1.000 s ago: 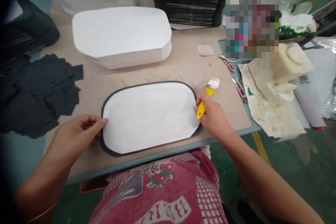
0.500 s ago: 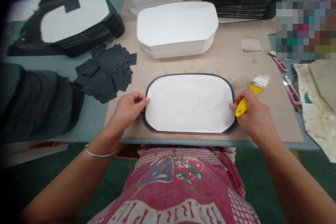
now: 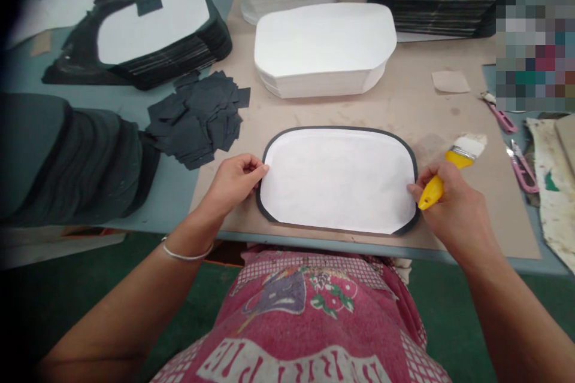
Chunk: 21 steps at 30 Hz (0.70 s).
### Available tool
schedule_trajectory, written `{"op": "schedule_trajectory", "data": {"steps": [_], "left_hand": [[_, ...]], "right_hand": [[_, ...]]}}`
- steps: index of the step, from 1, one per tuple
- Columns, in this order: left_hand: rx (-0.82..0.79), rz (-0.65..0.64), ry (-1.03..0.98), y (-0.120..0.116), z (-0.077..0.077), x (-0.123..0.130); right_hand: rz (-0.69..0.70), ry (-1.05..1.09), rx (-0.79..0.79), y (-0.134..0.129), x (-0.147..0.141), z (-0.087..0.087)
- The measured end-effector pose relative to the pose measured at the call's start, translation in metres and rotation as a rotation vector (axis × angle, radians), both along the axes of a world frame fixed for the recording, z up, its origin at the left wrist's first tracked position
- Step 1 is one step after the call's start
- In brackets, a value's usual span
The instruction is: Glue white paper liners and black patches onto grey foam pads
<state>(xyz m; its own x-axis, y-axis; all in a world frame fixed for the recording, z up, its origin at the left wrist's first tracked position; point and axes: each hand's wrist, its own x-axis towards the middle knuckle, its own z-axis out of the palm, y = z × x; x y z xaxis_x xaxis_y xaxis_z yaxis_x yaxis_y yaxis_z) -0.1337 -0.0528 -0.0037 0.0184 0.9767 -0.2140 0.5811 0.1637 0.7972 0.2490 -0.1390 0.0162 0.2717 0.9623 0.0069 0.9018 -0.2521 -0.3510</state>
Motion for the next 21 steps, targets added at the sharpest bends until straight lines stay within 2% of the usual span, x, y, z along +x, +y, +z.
{"op": "schedule_trajectory", "data": {"steps": [2,5,8,10,12,14,18,21], "left_hand": [[0.013,-0.031,0.068,0.001,0.003,-0.002],[0.071,-0.069,0.288,0.001,0.013,0.001],[0.334,-0.115,0.481,-0.002,0.024,0.022],[0.52,-0.27,0.498,-0.004,0.026,0.047],[0.596,-0.469,0.501,-0.006,0.022,0.074],[0.596,-0.591,0.549,-0.006,0.013,0.094],[0.544,-0.644,0.628,-0.004,-0.004,0.105],[0.53,-0.647,0.64,-0.003,-0.006,0.103]], "right_hand": [[-0.007,0.007,0.0,0.0,0.0,-0.003],[0.005,0.065,0.005,0.0,-0.001,-0.006],[0.014,0.11,0.021,0.003,-0.004,-0.007],[0.013,0.125,0.023,0.004,-0.006,-0.007],[0.011,0.136,0.018,0.005,-0.008,-0.007],[0.023,0.133,0.007,0.003,-0.008,-0.007],[0.082,-0.011,0.019,-0.001,-0.008,-0.009],[0.113,-0.164,0.083,0.006,-0.019,-0.008]]}}
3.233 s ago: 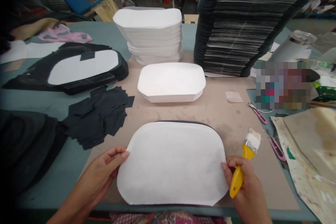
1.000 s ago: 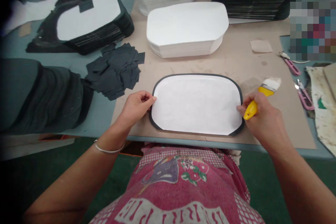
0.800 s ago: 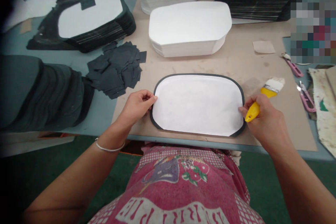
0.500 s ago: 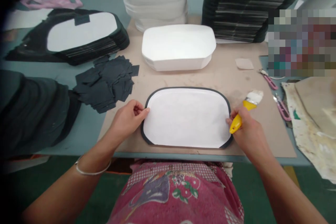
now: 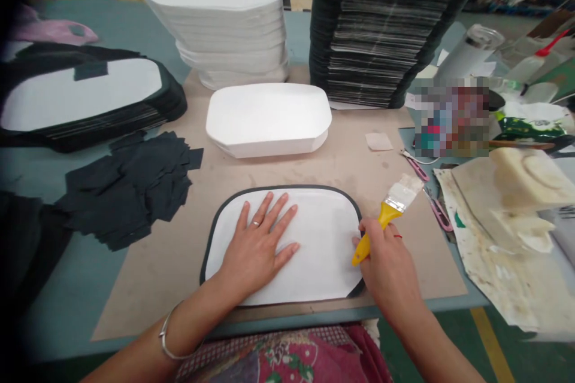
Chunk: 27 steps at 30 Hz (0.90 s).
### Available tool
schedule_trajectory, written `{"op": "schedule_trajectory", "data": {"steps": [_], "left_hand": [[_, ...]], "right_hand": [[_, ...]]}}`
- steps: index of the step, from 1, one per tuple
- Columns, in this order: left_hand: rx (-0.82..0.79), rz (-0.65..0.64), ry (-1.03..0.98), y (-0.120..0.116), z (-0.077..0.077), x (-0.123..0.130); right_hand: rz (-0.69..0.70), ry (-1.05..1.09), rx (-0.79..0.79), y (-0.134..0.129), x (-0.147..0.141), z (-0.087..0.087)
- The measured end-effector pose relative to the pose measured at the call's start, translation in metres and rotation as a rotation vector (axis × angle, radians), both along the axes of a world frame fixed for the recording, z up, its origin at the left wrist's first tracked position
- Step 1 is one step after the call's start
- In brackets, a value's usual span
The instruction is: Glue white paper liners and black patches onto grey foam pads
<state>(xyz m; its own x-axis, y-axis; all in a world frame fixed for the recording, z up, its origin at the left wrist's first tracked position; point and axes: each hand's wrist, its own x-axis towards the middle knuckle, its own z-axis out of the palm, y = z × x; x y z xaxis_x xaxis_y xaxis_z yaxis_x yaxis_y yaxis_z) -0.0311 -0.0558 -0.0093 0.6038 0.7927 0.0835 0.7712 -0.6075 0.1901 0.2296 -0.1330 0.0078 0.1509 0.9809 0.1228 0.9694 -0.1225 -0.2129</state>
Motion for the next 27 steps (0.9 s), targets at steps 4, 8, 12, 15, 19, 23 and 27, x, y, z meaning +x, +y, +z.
{"op": "schedule_trajectory", "data": {"steps": [4,8,12,15,19,23,27], "left_hand": [[-0.024,0.017,-0.005,0.0,0.005,-0.001],[-0.035,0.016,-0.01,0.0,0.004,-0.001],[-0.057,0.023,-0.036,0.0,0.0,-0.001],[-0.064,0.019,-0.044,0.001,0.0,-0.001],[-0.051,0.017,-0.061,0.001,0.009,-0.006],[0.003,0.09,-0.132,-0.003,0.019,-0.019],[0.013,0.148,-0.155,-0.008,0.019,-0.027]], "right_hand": [[0.296,0.08,0.058,0.03,-0.033,-0.005],[0.459,0.128,0.054,0.055,-0.058,-0.016],[0.473,0.117,0.066,0.061,-0.062,-0.018],[0.46,0.115,0.061,0.062,-0.059,-0.011],[0.433,0.172,0.101,0.069,-0.045,0.015],[0.449,0.241,0.189,0.085,-0.025,0.054],[0.539,0.5,0.137,0.106,-0.04,0.077]]}}
